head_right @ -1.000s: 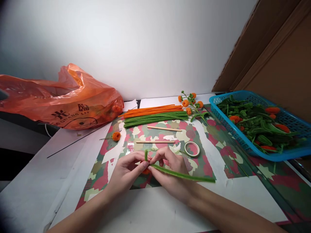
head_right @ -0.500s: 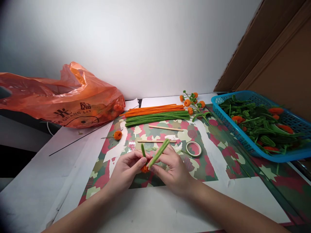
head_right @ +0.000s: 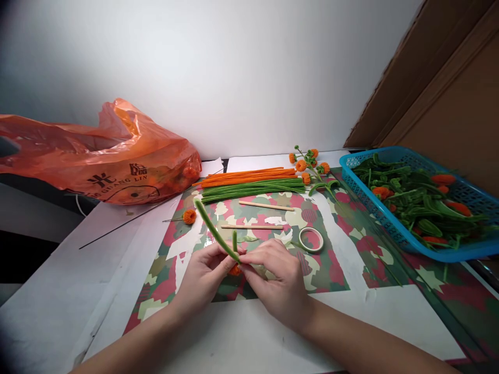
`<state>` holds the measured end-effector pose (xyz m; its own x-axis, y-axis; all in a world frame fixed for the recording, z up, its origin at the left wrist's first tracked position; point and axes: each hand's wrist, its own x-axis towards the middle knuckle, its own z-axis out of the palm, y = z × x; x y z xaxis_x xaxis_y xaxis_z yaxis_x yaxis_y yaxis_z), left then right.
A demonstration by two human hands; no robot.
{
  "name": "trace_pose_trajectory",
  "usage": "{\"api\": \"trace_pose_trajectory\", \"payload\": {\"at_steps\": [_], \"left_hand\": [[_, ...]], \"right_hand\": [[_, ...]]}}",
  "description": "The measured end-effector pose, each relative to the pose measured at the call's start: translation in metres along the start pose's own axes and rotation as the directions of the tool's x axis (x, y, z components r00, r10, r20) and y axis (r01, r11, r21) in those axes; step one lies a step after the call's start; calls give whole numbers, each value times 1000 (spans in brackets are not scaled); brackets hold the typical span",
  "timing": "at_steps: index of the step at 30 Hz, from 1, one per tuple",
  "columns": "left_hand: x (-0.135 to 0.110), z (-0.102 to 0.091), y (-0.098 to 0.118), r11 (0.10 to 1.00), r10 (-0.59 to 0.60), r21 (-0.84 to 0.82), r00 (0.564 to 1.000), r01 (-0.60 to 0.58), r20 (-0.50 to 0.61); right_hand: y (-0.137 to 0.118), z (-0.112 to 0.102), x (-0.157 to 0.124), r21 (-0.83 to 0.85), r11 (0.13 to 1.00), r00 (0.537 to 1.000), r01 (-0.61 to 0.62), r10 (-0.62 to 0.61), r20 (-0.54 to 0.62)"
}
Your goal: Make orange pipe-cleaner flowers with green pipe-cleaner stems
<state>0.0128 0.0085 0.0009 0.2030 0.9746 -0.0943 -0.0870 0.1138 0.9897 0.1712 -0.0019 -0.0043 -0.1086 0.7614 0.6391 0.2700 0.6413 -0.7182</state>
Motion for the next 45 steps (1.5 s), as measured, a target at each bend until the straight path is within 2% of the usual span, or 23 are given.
{"api": "trace_pose_trajectory", "payload": {"at_steps": [6, 9, 12, 15, 18, 20, 22, 24, 28, 30, 32, 34, 39, 42, 45], "left_hand": [[-1, 2, 4, 997, 37, 71, 998, -33, -59], [-2, 2, 5, 998, 6, 61, 999, -2, -53], [-3, 1, 3, 995, -22, -97, 1000, 21, -10], [-3, -1, -2, 969, 22, -245, 995, 3, 97], [-3, -2, -7, 978, -45, -196, 987, 76, 157], [-4, -2, -8, 976, -112, -170, 983, 137, 149], [-5, -1, -6, 976, -131, -158, 982, 152, 132], [-5, 0, -3, 983, -116, -127, 987, 130, 110], [-6, 4, 0, 996, -39, -82, 998, 43, 54], [-6, 4, 0, 997, -8, -73, 999, 10, 33], [-6, 4, -1, 997, -3, -74, 1000, 5, 29], [-5, 3, -1, 997, -37, -67, 999, 40, 35], [-4, 1, 1, 983, -171, -61, 983, 174, 61], [-4, 3, 4, 986, -133, -93, 990, 137, 40], [-6, 4, 4, 997, -53, -54, 998, 54, 21]], "right_hand": [[0, 2, 0, -62, 997, 999, 48, -47, 27], [1, 2, 0, -74, 995, 997, 61, -58, 43], [4, -1, -1, -101, 992, 997, 72, -69, 34], [7, -5, -2, -151, 984, 995, 99, -94, 37], [10, -9, -2, -201, 961, 980, 190, -173, 99], [10, -9, -2, -221, 942, 965, 253, -229, 128], [9, -8, -2, -221, 940, 963, 261, -238, 126], [7, -6, -2, -195, 959, 977, 207, -191, 97], [5, 0, -3, -113, 994, 1000, 9, -6, 22], [5, 2, -4, -94, 990, 994, -105, 105, -11], [7, 3, -6, -91, 981, 985, -170, 167, -34], [8, 2, -6, -90, 986, 990, -142, 139, -37], [8, -3, -4, -136, 990, 999, 47, -44, 28], [7, -4, -3, -165, 978, 992, 123, -115, 57], [8, -4, -3, -171, 976, 990, 136, -126, 70]]}}
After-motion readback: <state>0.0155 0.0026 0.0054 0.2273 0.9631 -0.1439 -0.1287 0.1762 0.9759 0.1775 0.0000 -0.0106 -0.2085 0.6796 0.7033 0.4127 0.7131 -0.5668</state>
